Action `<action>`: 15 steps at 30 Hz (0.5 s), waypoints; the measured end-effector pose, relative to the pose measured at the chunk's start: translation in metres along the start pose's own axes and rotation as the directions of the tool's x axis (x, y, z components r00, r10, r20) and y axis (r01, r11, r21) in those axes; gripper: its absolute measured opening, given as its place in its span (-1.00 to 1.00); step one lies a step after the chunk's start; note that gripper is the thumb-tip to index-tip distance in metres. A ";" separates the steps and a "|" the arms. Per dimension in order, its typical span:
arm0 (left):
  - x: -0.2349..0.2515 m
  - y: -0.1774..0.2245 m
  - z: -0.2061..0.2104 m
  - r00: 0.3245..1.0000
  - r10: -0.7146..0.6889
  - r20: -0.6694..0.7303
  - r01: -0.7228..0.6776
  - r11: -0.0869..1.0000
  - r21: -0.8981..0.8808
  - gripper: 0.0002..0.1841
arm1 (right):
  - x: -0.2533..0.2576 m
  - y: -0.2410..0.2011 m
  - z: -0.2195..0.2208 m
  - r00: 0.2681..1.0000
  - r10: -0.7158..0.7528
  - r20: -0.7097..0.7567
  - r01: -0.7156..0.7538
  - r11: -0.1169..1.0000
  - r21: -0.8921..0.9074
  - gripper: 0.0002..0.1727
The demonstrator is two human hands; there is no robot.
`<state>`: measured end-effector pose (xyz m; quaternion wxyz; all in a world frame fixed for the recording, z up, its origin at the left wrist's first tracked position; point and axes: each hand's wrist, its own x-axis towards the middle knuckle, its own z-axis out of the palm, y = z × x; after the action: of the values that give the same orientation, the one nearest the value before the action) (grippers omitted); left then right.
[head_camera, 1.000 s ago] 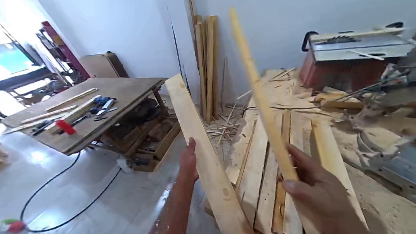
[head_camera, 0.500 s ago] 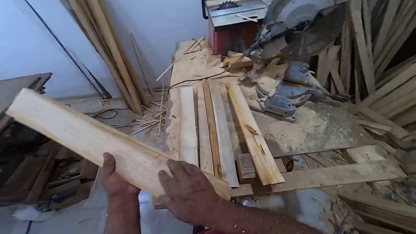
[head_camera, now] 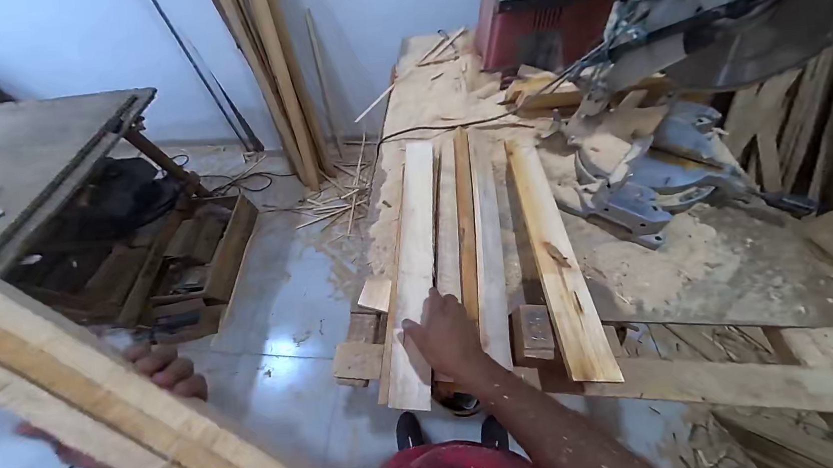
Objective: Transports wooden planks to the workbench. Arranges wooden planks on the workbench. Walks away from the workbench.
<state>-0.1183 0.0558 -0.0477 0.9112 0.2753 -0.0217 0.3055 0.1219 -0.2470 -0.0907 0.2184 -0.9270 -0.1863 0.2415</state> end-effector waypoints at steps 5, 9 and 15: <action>-0.011 0.021 -0.069 0.943 -0.173 0.285 0.231 0.955 -0.186 -0.65 | 0.039 -0.034 0.033 0.995 0.100 0.014 -0.095 0.977 -0.190 0.32; -0.035 0.027 -0.040 0.996 -0.085 0.014 0.085 0.996 0.010 -0.15 | 0.055 -0.046 0.043 0.989 0.144 -0.026 -0.145 0.956 -0.256 0.36; -0.041 0.037 -0.037 0.999 -0.042 0.025 0.040 0.997 0.073 -0.17 | 0.045 -0.030 -0.003 0.982 0.177 0.067 -0.186 0.970 0.155 0.27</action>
<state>-0.1773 0.0772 -0.0700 0.9064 0.3126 -0.0169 0.2837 0.1527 -0.2027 -0.0893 0.2645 -0.9128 -0.0863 0.2990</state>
